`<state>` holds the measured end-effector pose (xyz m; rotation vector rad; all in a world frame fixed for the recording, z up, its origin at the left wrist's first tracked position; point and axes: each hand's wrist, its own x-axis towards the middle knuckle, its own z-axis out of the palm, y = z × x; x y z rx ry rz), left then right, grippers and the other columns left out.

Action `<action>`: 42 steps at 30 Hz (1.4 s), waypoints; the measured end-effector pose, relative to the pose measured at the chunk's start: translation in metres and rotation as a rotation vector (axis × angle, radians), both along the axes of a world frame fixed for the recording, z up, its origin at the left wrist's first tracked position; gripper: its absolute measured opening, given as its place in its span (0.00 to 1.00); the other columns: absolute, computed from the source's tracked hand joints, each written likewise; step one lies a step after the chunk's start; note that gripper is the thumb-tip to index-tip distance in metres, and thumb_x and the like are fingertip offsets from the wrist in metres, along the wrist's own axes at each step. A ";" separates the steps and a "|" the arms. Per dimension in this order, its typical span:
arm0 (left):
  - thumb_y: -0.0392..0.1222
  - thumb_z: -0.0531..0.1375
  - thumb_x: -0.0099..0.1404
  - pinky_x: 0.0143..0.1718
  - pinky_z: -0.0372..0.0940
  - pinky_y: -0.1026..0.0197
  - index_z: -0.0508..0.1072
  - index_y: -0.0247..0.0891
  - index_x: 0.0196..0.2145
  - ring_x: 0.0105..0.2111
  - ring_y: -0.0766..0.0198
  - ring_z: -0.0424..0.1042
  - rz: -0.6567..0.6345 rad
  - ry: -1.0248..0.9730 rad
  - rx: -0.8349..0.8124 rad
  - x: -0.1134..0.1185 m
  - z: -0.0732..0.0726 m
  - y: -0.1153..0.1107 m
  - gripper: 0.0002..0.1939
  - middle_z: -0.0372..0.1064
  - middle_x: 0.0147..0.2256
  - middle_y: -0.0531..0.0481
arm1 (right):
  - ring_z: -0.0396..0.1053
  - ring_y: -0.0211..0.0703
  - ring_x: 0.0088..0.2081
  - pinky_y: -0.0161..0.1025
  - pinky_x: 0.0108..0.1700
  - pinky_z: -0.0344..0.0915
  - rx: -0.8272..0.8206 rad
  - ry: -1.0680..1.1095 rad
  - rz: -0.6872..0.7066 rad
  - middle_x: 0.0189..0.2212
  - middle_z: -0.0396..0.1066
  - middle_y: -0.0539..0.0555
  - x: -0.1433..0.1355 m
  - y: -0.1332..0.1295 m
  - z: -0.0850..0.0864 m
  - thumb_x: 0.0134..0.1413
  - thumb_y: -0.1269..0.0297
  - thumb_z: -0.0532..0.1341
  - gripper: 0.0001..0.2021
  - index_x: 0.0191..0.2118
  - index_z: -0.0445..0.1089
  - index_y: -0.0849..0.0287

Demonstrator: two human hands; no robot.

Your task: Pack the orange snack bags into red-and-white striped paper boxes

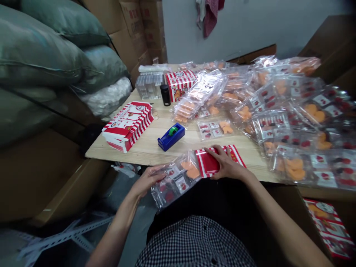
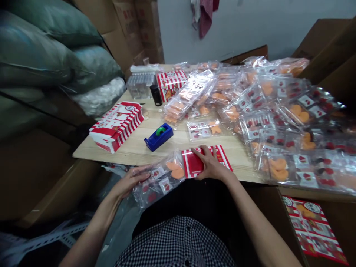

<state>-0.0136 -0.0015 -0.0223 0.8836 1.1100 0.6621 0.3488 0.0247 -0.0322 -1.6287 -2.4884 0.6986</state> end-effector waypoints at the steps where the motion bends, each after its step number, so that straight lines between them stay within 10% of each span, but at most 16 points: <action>1: 0.44 0.71 0.56 0.45 0.72 0.55 0.76 0.35 0.55 0.42 0.51 0.79 -0.064 0.008 0.028 -0.002 0.002 0.009 0.29 0.78 0.49 0.39 | 0.38 0.70 0.71 0.66 0.68 0.21 0.001 0.004 0.011 0.68 0.42 0.66 0.000 0.000 -0.001 0.35 0.51 0.74 0.61 0.73 0.43 0.51; 10: 0.44 0.71 0.55 0.50 0.69 0.52 0.78 0.37 0.52 0.48 0.49 0.77 -0.512 0.032 0.120 0.003 0.022 0.079 0.27 0.77 0.51 0.39 | 0.37 0.70 0.71 0.66 0.68 0.21 0.004 0.021 0.033 0.68 0.40 0.66 -0.002 -0.002 -0.003 0.35 0.51 0.75 0.62 0.73 0.40 0.49; 20: 0.45 0.75 0.51 0.35 0.69 0.60 0.62 0.37 0.62 0.32 0.60 0.77 0.004 0.099 0.100 0.061 -0.013 0.063 0.45 0.77 0.41 0.41 | 0.48 0.67 0.68 0.65 0.70 0.26 0.153 0.033 -0.026 0.64 0.50 0.65 0.001 -0.006 -0.008 0.38 0.50 0.72 0.54 0.71 0.49 0.52; 27: 0.52 0.63 0.66 0.52 0.66 0.56 0.63 0.39 0.65 0.51 0.52 0.74 0.116 0.132 0.341 0.039 0.011 0.021 0.34 0.75 0.54 0.43 | 0.49 0.70 0.66 0.67 0.69 0.24 0.302 0.072 -0.162 0.61 0.51 0.65 -0.019 -0.027 0.004 0.39 0.42 0.70 0.55 0.71 0.49 0.52; 36: 0.47 0.55 0.72 0.64 0.54 0.44 0.70 0.46 0.62 0.61 0.47 0.63 -0.069 0.539 0.851 0.086 0.050 0.005 0.22 0.70 0.58 0.44 | 0.52 0.72 0.63 0.73 0.67 0.28 0.446 0.235 -0.324 0.60 0.50 0.60 -0.072 -0.044 0.007 0.37 0.46 0.72 0.61 0.72 0.35 0.40; 40: 0.51 0.69 0.59 0.68 0.42 0.38 0.67 0.50 0.63 0.69 0.41 0.44 0.018 0.549 0.944 0.101 0.055 0.003 0.35 0.50 0.70 0.45 | 0.52 0.73 0.62 0.75 0.66 0.35 0.489 0.338 -0.478 0.59 0.49 0.62 -0.077 -0.046 0.022 0.41 0.46 0.71 0.60 0.73 0.33 0.42; 42: 0.50 0.72 0.56 0.65 0.52 0.42 0.63 0.49 0.64 0.67 0.43 0.54 0.116 0.321 0.801 0.108 0.056 -0.004 0.41 0.53 0.69 0.43 | 0.52 0.72 0.62 0.72 0.66 0.44 0.514 0.438 -0.584 0.60 0.47 0.62 -0.082 -0.054 0.035 0.42 0.47 0.72 0.59 0.73 0.33 0.43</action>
